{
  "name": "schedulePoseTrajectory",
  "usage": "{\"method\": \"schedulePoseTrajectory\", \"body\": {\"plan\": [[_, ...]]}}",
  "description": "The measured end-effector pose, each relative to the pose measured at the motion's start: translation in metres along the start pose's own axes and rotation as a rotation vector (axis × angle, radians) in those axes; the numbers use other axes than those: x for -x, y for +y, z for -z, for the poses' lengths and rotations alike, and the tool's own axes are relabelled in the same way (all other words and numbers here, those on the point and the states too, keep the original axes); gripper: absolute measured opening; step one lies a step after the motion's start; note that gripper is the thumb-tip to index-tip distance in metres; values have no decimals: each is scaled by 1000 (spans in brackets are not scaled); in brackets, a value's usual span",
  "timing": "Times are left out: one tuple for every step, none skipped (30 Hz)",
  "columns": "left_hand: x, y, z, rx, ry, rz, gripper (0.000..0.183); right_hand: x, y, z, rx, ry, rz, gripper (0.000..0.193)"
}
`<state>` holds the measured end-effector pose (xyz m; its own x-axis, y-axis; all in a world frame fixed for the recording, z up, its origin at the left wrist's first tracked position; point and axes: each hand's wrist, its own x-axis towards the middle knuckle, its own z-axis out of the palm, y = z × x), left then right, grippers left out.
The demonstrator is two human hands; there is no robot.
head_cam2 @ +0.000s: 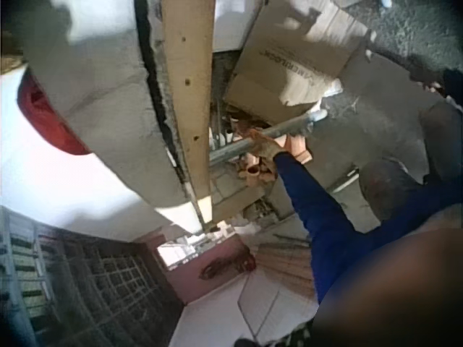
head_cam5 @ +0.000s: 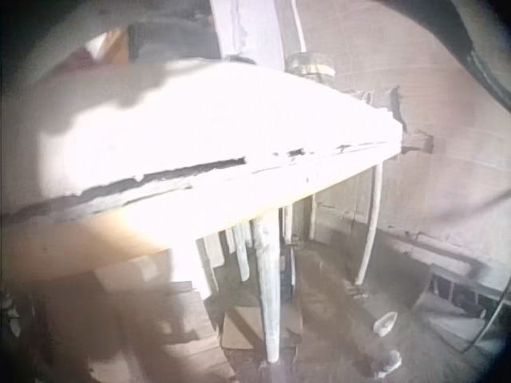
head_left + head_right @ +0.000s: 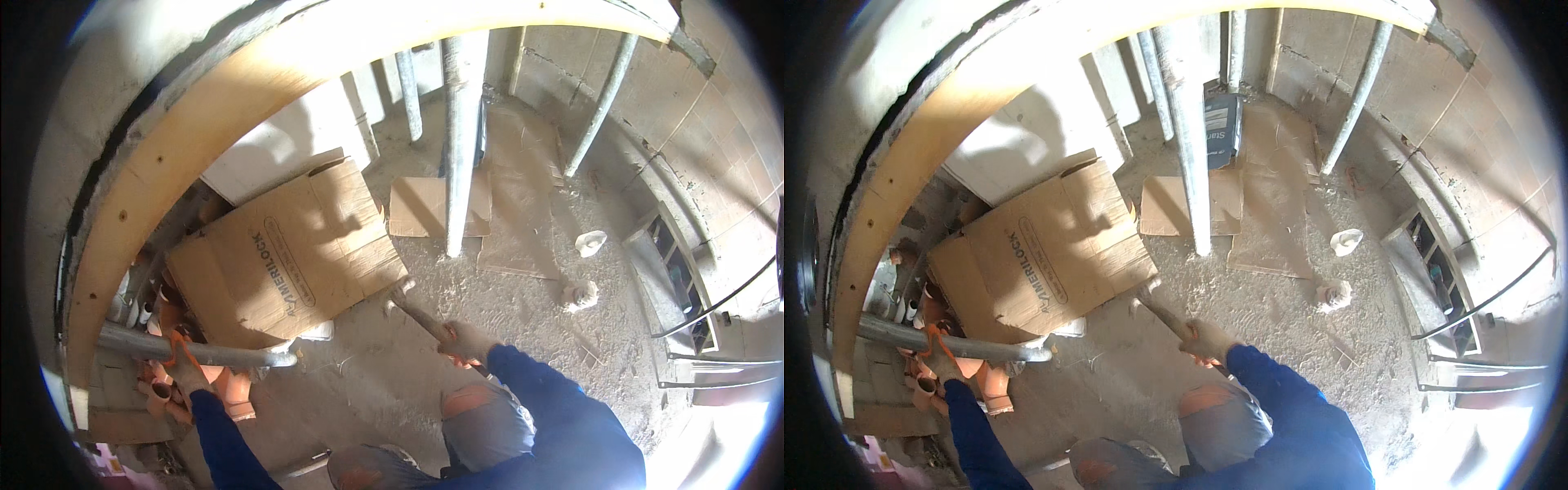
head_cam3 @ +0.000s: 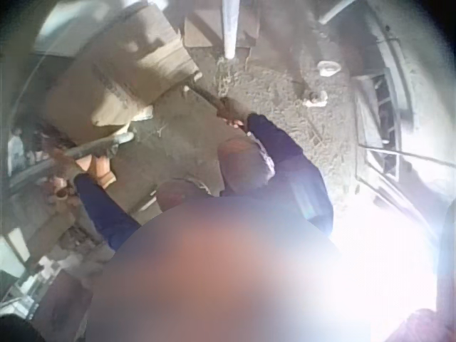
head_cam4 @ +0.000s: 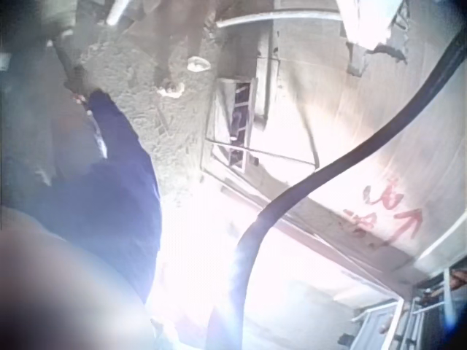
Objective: The person uses a cordless drill to fasten a wooden plank to a metal scaffold pole, then uses a hammer to tap and adjust the pole's position. The person handles the plank and pole with both hands to align and secure the components.
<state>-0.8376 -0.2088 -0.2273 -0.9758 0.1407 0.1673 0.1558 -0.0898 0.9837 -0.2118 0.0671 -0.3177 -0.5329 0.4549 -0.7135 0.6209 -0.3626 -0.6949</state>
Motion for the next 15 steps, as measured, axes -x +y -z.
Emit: {"method": "schedulePoseTrajectory", "body": {"plan": [[11,11,-8,-81,23,49,67,19,12,3,34,15,22,41],[25,25,-19,-167,46,99,66,38,27,8,204,112,52,45],[51,34,-35,-308,70,-21,68,53,42,17,328,162,113,49],[87,37,-56,-444,92,-144,71,69,60,25,213,184,36,50],[127,40,-83,-478,97,-118,72,87,80,34,91,172,-71,51],[172,44,-112,-383,-8,-140,74,95,96,41,62,228,-135,52],[211,48,-154,-189,-135,-12,76,106,115,44,7,260,-236,54],[246,60,-195,-73,-397,-7,74,119,134,48,-12,320,-183,54],[281,74,-239,-24,-684,26,73,127,151,52,-23,359,-240,54],[313,93,-283,163,-963,97,74,133,165,58,-47,405,-215,54],[340,114,-334,23,-985,-99,81,139,177,61,-61,436,-263,54],[345,143,-384,-233,-1057,-514,92,143,188,63,-73,460,-313,53],[356,169,-428,-159,-1054,-733,101,145,196,65,-79,459,-308,53],[359,191,-471,70,-1120,-548,93,144,203,66,-85,460,-298,53],[361,208,-512,401,-1219,-245,86,143,208,67,-77,475,-301,53]]}}
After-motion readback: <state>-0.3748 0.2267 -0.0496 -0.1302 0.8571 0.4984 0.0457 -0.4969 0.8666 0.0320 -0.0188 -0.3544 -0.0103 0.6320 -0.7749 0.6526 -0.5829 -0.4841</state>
